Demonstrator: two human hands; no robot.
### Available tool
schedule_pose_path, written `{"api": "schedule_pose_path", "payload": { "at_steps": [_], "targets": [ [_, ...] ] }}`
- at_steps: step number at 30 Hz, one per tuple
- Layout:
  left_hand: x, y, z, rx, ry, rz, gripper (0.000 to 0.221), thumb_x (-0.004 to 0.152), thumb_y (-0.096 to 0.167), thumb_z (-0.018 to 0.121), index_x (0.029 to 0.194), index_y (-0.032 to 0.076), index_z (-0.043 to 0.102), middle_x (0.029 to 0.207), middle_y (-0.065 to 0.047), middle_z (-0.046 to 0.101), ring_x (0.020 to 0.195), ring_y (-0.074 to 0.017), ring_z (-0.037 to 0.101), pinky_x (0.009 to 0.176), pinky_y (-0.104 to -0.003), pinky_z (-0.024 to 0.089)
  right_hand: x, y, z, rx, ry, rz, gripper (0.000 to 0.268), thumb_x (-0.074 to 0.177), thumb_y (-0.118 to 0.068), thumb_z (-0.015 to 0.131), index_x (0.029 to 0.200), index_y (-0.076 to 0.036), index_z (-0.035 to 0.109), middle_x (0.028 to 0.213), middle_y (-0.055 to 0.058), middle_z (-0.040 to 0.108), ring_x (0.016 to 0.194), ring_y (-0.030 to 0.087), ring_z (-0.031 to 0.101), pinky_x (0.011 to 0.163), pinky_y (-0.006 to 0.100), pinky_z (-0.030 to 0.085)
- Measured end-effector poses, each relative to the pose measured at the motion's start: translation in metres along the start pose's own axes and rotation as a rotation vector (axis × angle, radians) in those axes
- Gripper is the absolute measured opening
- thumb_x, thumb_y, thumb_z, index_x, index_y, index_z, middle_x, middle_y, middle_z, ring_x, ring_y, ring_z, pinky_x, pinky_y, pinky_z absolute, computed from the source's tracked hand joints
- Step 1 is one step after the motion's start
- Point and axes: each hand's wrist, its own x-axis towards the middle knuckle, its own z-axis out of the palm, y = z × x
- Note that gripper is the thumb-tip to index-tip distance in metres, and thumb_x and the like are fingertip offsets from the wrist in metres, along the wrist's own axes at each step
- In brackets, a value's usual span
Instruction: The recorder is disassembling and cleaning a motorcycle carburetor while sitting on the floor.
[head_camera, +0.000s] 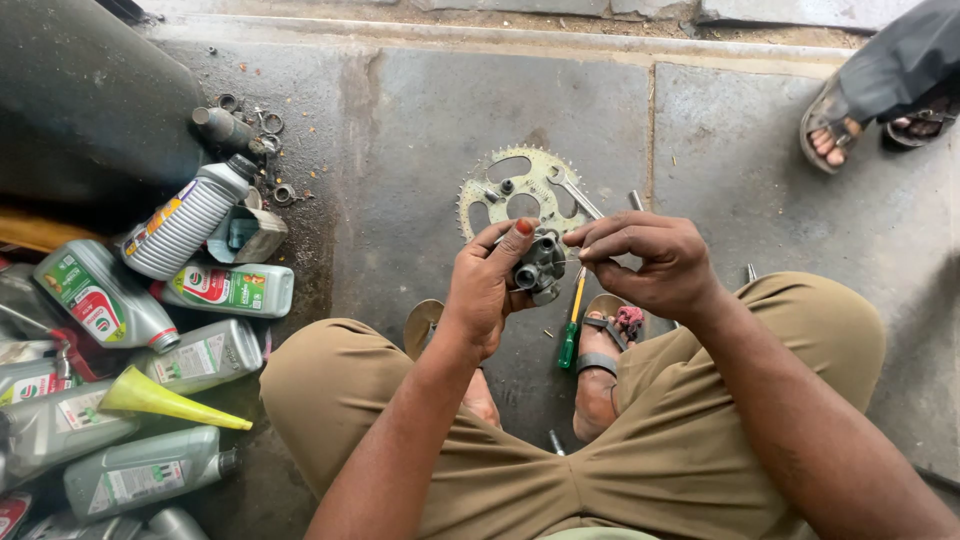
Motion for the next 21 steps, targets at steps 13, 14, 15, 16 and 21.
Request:
{"api": "schedule_pose_path", "payload": {
  "at_steps": [13,14,15,16,21],
  "targets": [
    [0.0010,-0.0020,-0.0009,0.003,-0.009,0.011,0.037,0.094,0.037,0.071,0.119,0.008,0.070,0.094,-0.003,0.073,0.077,-0.0120,0.072,0.060,-0.034,0.062,0.0002,0.0030,0.0013,-0.025,-0.033,-0.021,0.019,0.081,0.009,0.073,0.096,-0.003,0.073,0.109,0.011,0.076,0.106,0.023,0.077,0.089,0.032,0.065],
    [0.0011,-0.0021,-0.0012,0.003,-0.009,0.010,0.037,0.094,0.037,0.071,0.119,0.008,0.070,0.094,-0.003,0.073,0.077,-0.0120,0.072,0.060,-0.034,0.062,0.0001,0.0033,0.0014,-0.024,-0.033,-0.020,0.019,0.081,0.009,0.073,0.096,-0.003,0.073,0.109,0.011,0.076,0.106,0.023,0.077,0.089,0.032,0.065],
    [0.0014,-0.0022,-0.0013,0.002,-0.009,0.005,0.038,0.094,0.037,0.072,0.118,0.008,0.070,0.094,-0.003,0.073,0.077,-0.0121,0.072,0.060,-0.034,0.063,0.0001,0.0037,0.0013,-0.011,-0.040,-0.023,0.019,0.081,0.009,0.074,0.096,-0.003,0.073,0.110,0.012,0.076,0.105,0.022,0.077,0.088,0.032,0.065],
    [0.0017,-0.0022,-0.0014,0.002,-0.009,0.000,0.039,0.093,0.038,0.072,0.118,0.008,0.070,0.094,-0.003,0.073,0.077,-0.0123,0.073,0.060,-0.034,0.063,0.0001,0.0040,0.0011,0.002,-0.046,-0.027,0.019,0.081,0.008,0.075,0.097,-0.003,0.073,0.111,0.012,0.076,0.105,0.022,0.076,0.088,0.031,0.065],
    [0.0011,-0.0028,0.0008,0.106,0.026,0.026,0.044,0.090,0.039,0.075,0.120,0.007,0.070,0.093,-0.004,0.074,0.076,-0.0123,0.072,0.060,-0.034,0.064,0.0036,-0.0017,0.0020,-0.041,-0.072,-0.037,0.020,0.081,0.005,0.079,0.099,-0.004,0.073,0.105,0.009,0.074,0.101,0.021,0.074,0.087,0.032,0.062]
  ]
}}
